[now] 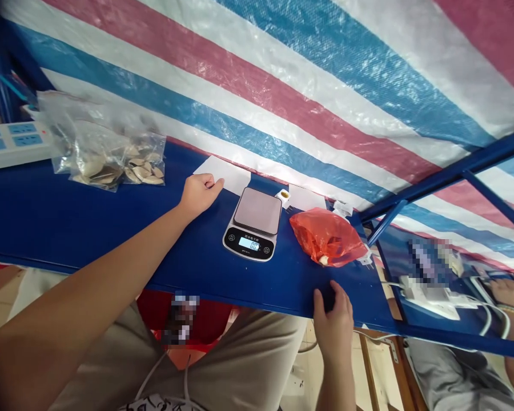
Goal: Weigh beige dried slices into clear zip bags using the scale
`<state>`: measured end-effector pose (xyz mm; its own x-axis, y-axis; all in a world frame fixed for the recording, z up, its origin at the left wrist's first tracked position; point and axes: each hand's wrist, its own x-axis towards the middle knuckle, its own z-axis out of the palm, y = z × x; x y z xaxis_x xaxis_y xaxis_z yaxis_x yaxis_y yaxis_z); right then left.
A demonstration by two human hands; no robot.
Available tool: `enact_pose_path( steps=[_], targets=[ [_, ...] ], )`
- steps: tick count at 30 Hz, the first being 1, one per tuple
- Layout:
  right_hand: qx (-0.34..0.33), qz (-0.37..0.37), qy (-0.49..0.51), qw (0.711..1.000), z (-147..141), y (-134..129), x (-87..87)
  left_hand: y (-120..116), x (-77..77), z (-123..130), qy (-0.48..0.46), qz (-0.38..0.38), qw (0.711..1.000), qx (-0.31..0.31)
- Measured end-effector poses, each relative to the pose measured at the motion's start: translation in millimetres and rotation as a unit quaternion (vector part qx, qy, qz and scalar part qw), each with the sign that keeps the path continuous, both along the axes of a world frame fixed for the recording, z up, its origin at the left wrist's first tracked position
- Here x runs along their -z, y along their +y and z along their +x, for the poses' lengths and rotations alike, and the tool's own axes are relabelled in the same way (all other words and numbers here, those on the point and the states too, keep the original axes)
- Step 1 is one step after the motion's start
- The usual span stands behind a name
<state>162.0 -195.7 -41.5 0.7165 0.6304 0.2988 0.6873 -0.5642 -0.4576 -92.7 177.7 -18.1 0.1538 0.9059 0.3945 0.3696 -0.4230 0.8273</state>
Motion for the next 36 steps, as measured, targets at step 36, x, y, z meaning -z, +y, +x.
enact_pose_path(
  steps=[36],
  targets=[
    [-0.013,-0.160,-0.056,0.985,-12.8,81.6,-24.7,2.7,-0.3,-0.6,-0.005,-0.039,0.997,0.064]
  ],
)
